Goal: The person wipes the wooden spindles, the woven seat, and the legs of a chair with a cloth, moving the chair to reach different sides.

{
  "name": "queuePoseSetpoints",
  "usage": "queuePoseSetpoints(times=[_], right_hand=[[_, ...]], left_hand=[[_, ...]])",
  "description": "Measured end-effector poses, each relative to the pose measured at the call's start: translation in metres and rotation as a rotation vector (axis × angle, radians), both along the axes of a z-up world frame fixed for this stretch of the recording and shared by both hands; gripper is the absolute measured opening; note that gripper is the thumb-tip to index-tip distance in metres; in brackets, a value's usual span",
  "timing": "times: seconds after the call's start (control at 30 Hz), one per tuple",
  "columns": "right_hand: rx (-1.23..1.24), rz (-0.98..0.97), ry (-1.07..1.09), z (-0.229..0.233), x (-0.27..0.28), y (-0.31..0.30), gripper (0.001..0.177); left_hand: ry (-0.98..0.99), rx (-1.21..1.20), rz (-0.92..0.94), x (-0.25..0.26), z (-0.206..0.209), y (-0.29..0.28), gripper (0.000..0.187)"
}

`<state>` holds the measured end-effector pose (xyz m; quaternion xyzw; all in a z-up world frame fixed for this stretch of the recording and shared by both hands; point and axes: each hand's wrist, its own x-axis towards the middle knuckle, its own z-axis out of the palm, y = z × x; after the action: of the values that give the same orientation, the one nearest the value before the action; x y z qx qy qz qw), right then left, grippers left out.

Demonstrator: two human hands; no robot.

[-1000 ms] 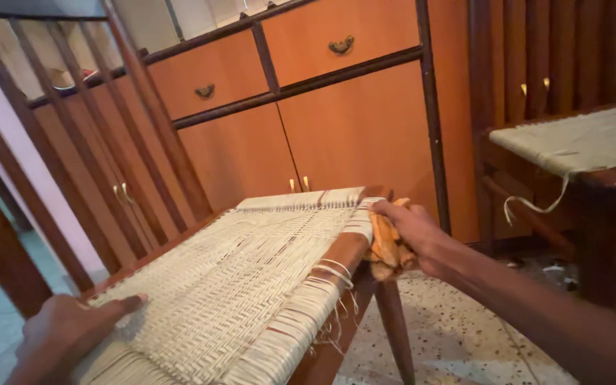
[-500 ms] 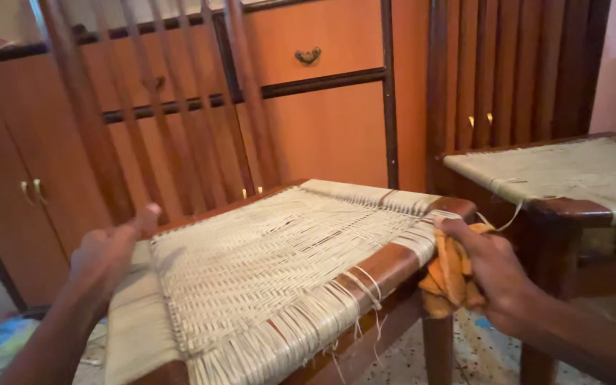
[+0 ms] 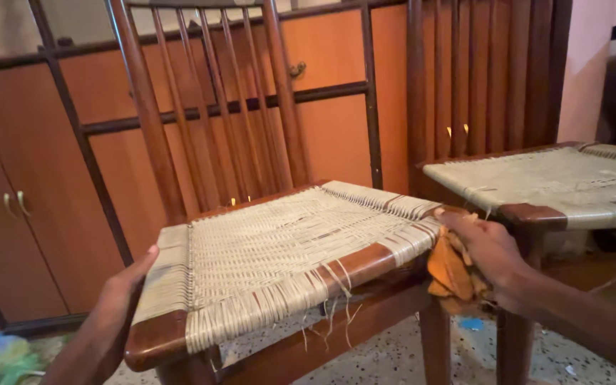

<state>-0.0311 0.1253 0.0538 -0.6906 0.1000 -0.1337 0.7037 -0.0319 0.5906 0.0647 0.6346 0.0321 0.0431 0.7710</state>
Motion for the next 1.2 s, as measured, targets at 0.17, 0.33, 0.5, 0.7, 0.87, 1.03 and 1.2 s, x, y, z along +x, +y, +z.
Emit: queuePoseSetpoints(times=[0.17, 0.33, 0.5, 0.7, 0.87, 1.03, 1.2], right_hand=[[0.11, 0.063, 0.019, 0.009, -0.002, -0.004, 0.045], [0.24, 0.015, -0.01, 0.005, -0.008, -0.001, 0.039], [0.174, -0.066, -0.069, 0.003, -0.012, 0.002, 0.044], [-0.081, -0.143, -0.09, -0.002, -0.016, 0.018, 0.045], [0.014, -0.052, -0.104, -0.005, -0.016, 0.021, 0.045], [-0.04, 0.076, -0.144, -0.008, 0.004, 0.009, 0.05], [-0.08, 0.047, -0.085, -0.021, 0.038, -0.028, 0.06]], left_hand=[[0.184, 0.161, 0.107, -0.049, 0.036, -0.029, 0.077], [0.319, 0.969, 0.488, -0.071, 0.034, -0.078, 0.083], [0.061, 1.172, 0.747, -0.054, 0.029, -0.066, 0.092], [0.015, 1.264, 0.741, -0.02, 0.022, -0.026, 0.087], [0.104, 1.414, 0.635, 0.005, 0.023, -0.004, 0.087], [0.306, 1.068, 0.38, -0.009, 0.032, -0.013, 0.07], [0.316, 1.094, 0.295, -0.046, 0.032, -0.056, 0.064]])
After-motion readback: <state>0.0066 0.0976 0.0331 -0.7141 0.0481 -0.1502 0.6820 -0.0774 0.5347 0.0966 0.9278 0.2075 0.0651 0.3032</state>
